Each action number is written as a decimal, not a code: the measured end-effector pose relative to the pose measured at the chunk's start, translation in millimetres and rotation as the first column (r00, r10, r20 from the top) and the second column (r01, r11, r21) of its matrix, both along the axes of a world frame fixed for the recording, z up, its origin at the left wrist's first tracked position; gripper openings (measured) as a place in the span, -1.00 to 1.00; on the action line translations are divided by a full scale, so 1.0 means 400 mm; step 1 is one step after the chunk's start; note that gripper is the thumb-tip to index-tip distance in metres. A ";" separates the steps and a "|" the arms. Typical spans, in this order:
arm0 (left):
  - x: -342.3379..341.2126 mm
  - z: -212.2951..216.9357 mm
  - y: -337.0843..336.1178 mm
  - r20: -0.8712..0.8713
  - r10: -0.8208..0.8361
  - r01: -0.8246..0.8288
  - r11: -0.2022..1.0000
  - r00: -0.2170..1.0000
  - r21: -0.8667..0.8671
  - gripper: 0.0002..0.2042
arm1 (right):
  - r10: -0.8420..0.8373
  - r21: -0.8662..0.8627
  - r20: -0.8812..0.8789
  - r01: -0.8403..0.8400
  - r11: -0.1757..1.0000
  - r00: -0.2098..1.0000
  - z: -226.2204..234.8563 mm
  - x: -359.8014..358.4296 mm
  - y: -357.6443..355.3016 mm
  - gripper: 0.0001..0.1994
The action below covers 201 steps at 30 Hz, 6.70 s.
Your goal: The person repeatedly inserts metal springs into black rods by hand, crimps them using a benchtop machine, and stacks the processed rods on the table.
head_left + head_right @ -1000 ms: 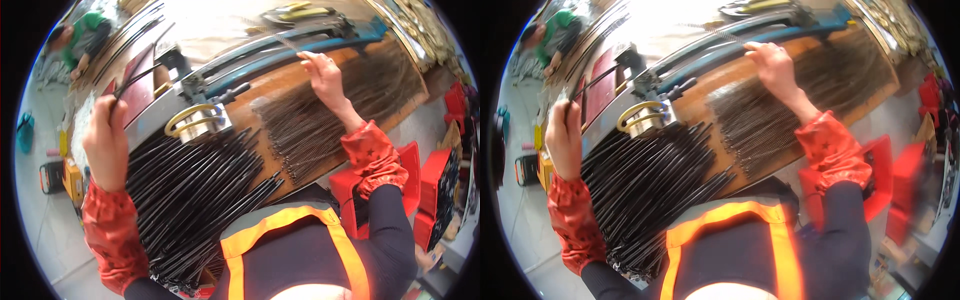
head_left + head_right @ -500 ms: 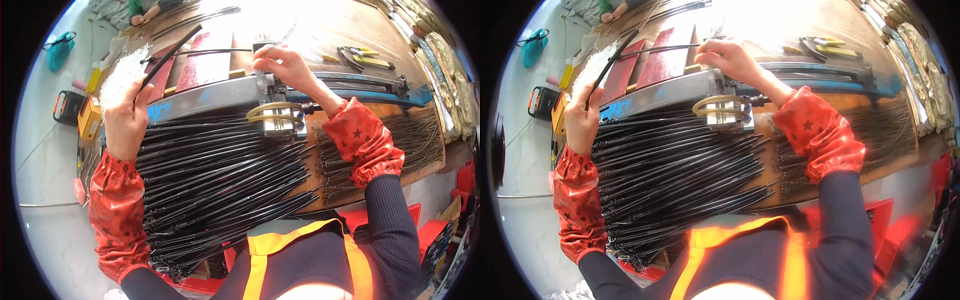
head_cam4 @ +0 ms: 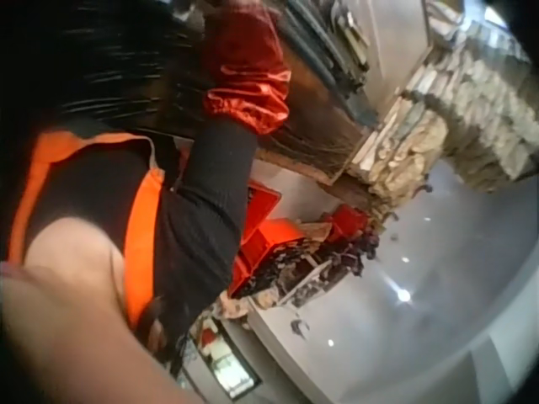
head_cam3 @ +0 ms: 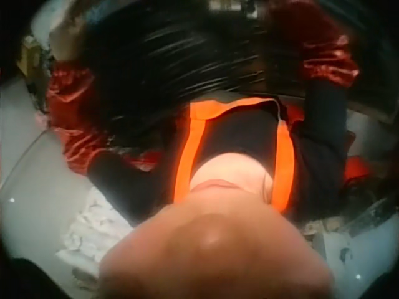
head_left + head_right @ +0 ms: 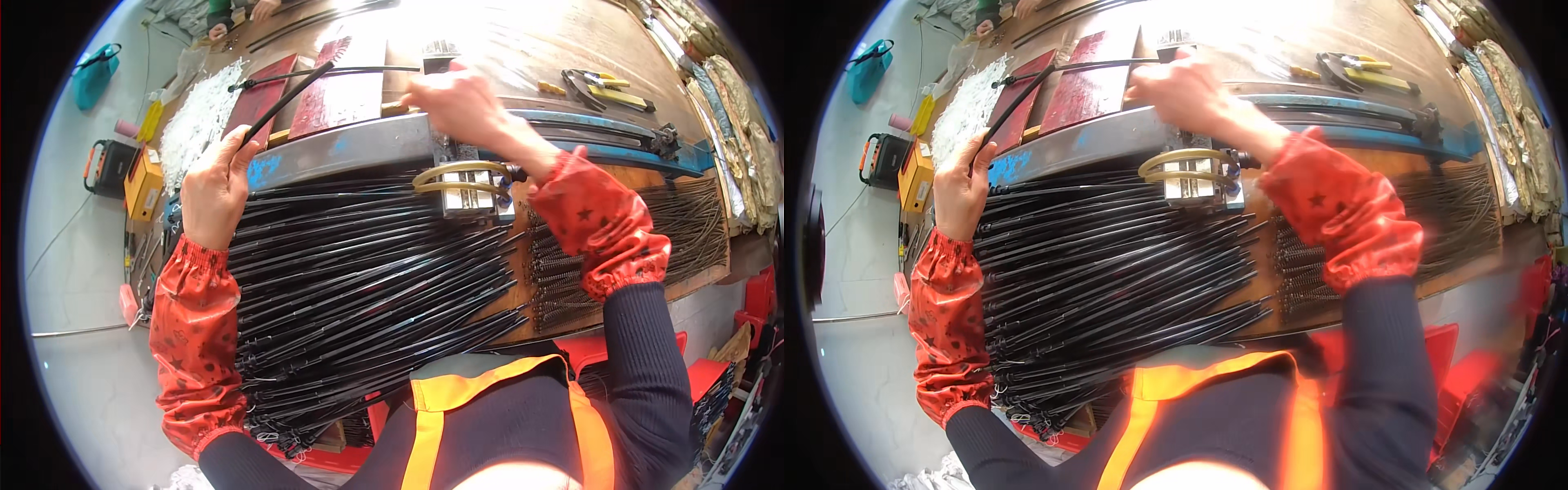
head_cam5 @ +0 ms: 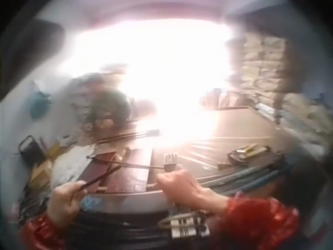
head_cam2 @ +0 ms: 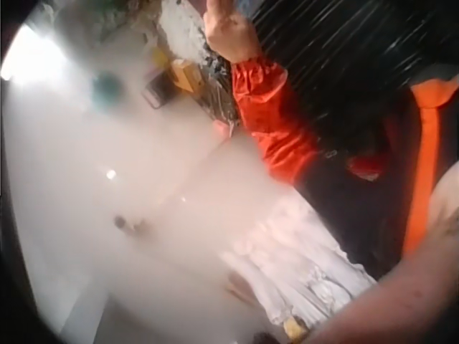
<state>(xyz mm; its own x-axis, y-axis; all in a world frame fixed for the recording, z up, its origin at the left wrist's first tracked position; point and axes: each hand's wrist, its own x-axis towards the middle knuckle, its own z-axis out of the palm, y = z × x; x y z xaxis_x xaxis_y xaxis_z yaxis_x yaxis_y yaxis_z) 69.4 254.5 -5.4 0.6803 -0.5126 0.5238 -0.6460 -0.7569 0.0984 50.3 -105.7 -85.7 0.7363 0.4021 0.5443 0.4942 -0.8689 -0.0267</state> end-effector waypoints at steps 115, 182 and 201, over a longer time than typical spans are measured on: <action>-0.386 -0.155 -0.433 -0.518 -0.498 0.618 0.782 0.695 0.077 -0.63 | 0.182 0.739 -0.239 0.057 0.672 0.954 -0.176 -0.642 -0.244 -0.82; -0.118 -0.007 -0.563 -0.094 -0.569 0.577 0.811 0.817 0.098 -0.68 | -0.441 0.431 0.157 0.340 0.836 0.884 -0.061 -0.521 -0.453 -0.74; -0.040 0.085 -0.105 -0.038 0.011 -0.012 0.999 0.999 -0.035 -0.76 | 0.202 0.541 -0.087 -0.124 0.832 0.975 -0.010 -0.019 -0.074 -0.79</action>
